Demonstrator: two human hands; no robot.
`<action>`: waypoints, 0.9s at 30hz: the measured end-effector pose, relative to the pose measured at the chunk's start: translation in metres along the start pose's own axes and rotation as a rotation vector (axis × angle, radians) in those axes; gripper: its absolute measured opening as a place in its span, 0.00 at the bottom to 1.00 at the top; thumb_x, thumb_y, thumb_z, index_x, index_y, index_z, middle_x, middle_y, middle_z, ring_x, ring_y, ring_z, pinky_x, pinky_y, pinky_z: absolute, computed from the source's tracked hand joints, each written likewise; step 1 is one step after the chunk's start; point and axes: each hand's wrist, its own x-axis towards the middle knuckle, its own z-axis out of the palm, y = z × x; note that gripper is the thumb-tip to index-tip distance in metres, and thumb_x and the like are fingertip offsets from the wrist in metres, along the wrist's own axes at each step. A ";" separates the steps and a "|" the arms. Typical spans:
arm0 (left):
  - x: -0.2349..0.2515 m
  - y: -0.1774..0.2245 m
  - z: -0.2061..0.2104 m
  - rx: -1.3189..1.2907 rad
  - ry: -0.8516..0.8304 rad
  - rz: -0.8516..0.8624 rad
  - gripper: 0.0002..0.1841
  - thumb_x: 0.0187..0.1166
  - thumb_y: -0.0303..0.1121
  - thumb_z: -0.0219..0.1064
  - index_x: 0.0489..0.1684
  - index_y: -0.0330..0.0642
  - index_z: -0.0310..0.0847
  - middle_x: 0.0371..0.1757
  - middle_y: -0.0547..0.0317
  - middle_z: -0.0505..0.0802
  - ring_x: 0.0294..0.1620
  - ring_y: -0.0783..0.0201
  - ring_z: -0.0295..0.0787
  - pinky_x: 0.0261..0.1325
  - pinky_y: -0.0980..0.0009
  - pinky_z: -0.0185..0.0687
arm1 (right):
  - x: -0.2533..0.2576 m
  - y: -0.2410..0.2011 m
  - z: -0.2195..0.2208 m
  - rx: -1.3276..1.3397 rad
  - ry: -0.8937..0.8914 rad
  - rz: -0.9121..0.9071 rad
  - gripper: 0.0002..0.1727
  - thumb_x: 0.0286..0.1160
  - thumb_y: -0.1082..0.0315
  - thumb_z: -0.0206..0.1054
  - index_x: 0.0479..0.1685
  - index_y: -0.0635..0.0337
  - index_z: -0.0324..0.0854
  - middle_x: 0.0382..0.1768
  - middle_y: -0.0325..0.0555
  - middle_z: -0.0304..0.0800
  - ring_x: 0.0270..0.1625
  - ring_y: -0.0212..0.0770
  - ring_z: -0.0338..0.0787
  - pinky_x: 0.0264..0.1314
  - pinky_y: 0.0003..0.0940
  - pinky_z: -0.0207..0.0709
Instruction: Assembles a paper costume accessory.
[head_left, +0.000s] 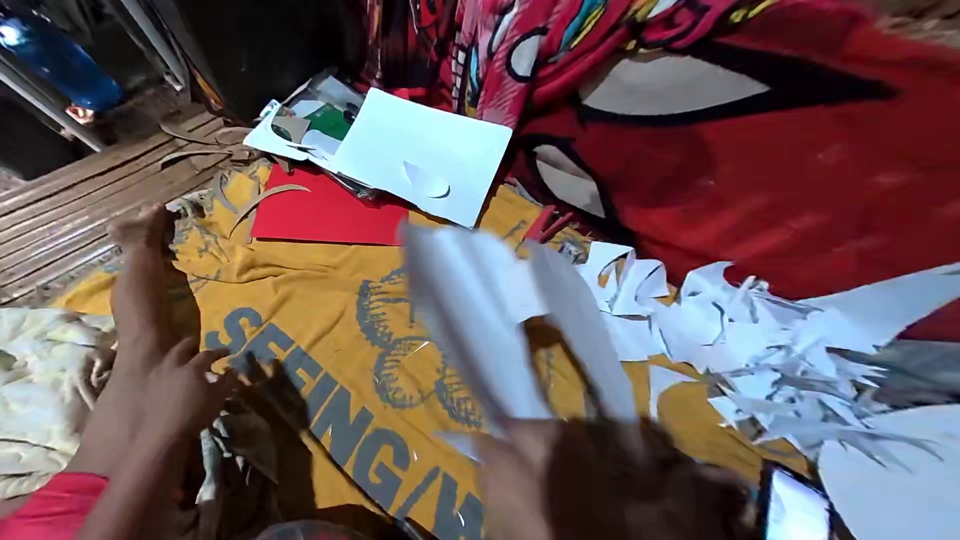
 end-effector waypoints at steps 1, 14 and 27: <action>-0.004 0.019 0.004 -0.164 -0.058 0.013 0.22 0.83 0.35 0.68 0.72 0.32 0.80 0.81 0.21 0.70 0.80 0.25 0.68 0.76 0.30 0.65 | 0.003 -0.009 0.048 0.060 0.018 -0.015 0.03 0.63 0.73 0.70 0.29 0.61 0.90 0.32 0.53 0.90 0.34 0.51 0.91 0.34 0.42 0.85; 0.017 0.121 0.120 -0.656 -0.291 -0.369 0.37 0.83 0.36 0.70 0.88 0.36 0.55 0.71 0.30 0.81 0.68 0.40 0.82 0.69 0.45 0.77 | -0.022 0.010 0.114 0.860 -0.512 0.533 0.11 0.77 0.70 0.70 0.44 0.72 0.90 0.71 0.61 0.82 0.72 0.52 0.83 0.75 0.44 0.76; 0.023 0.118 0.126 -0.529 -0.316 -0.237 0.15 0.84 0.31 0.67 0.63 0.32 0.80 0.49 0.42 0.89 0.48 0.52 0.87 0.57 0.51 0.81 | 0.035 0.110 0.146 0.874 -0.456 0.521 0.13 0.82 0.62 0.66 0.47 0.66 0.86 0.88 0.54 0.64 0.83 0.39 0.72 0.79 0.35 0.71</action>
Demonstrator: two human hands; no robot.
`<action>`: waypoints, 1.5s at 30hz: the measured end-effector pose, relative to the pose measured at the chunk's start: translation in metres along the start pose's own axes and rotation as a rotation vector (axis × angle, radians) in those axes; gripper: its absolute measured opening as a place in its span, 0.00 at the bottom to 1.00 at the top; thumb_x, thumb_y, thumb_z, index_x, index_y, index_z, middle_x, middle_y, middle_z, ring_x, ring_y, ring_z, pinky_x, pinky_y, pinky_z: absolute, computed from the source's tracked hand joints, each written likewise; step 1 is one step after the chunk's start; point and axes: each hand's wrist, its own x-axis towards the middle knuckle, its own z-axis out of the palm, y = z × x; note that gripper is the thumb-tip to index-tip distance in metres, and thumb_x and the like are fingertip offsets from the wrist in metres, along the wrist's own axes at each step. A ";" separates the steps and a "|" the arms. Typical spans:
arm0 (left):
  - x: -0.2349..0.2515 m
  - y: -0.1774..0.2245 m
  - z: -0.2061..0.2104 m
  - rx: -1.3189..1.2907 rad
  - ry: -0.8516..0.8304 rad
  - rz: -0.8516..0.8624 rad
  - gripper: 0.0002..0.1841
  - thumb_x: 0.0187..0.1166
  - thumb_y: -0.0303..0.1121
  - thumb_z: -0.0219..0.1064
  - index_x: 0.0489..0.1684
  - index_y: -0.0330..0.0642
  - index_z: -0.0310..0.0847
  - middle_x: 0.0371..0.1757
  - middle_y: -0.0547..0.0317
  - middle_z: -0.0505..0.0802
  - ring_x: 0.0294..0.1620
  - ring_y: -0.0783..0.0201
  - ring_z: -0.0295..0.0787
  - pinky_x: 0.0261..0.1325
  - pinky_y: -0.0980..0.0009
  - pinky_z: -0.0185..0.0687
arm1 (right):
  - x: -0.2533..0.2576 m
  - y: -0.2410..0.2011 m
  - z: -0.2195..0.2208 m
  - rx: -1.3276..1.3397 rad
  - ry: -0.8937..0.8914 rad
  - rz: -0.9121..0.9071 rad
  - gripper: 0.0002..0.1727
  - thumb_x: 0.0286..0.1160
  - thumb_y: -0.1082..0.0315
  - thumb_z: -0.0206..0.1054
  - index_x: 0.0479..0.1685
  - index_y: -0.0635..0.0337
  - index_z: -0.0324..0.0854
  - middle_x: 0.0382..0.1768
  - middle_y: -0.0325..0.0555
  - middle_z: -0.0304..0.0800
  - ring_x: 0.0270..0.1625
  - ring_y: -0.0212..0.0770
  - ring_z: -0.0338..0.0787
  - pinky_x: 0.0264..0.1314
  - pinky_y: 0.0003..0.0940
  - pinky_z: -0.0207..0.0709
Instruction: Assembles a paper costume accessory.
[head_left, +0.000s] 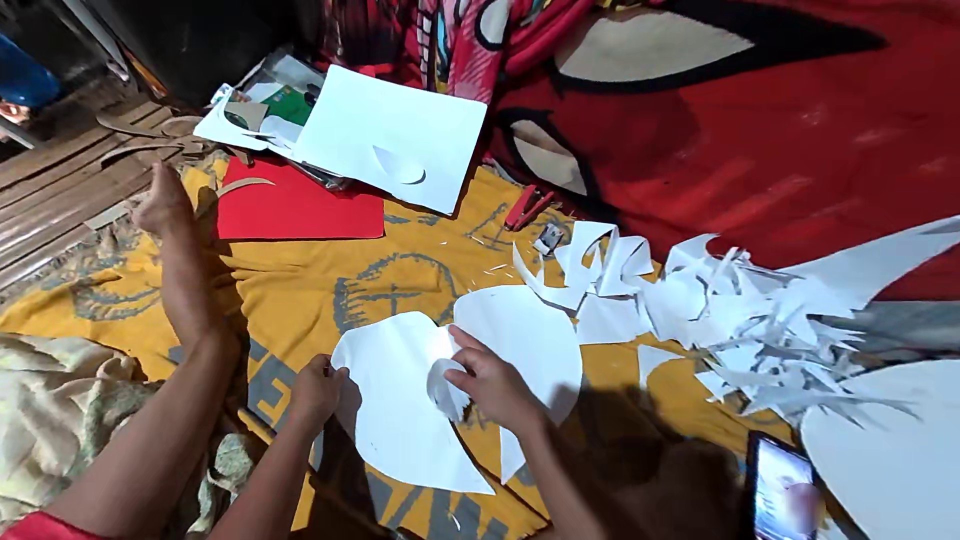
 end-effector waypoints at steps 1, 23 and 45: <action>0.002 -0.002 -0.002 0.038 -0.004 0.002 0.15 0.84 0.32 0.67 0.63 0.32 0.80 0.48 0.42 0.89 0.48 0.51 0.87 0.57 0.50 0.80 | 0.013 0.014 0.008 -0.016 -0.013 0.042 0.16 0.82 0.59 0.66 0.51 0.64 0.86 0.88 0.50 0.65 0.84 0.39 0.72 0.81 0.40 0.71; 0.015 -0.017 -0.021 -0.138 -0.093 -0.012 0.13 0.84 0.33 0.68 0.60 0.35 0.82 0.49 0.47 0.90 0.47 0.60 0.87 0.56 0.58 0.82 | -0.020 0.029 -0.038 0.949 0.566 0.141 0.13 0.93 0.70 0.43 0.60 0.64 0.71 0.45 0.43 0.90 0.41 0.33 0.92 0.41 0.30 0.88; 0.003 0.002 -0.038 -0.432 -0.165 -0.039 0.07 0.83 0.28 0.68 0.51 0.35 0.84 0.34 0.58 0.90 0.30 0.70 0.86 0.39 0.72 0.84 | -0.081 0.059 -0.030 0.356 0.783 0.392 0.06 0.82 0.72 0.64 0.41 0.68 0.81 0.30 0.41 0.83 0.32 0.31 0.84 0.41 0.31 0.82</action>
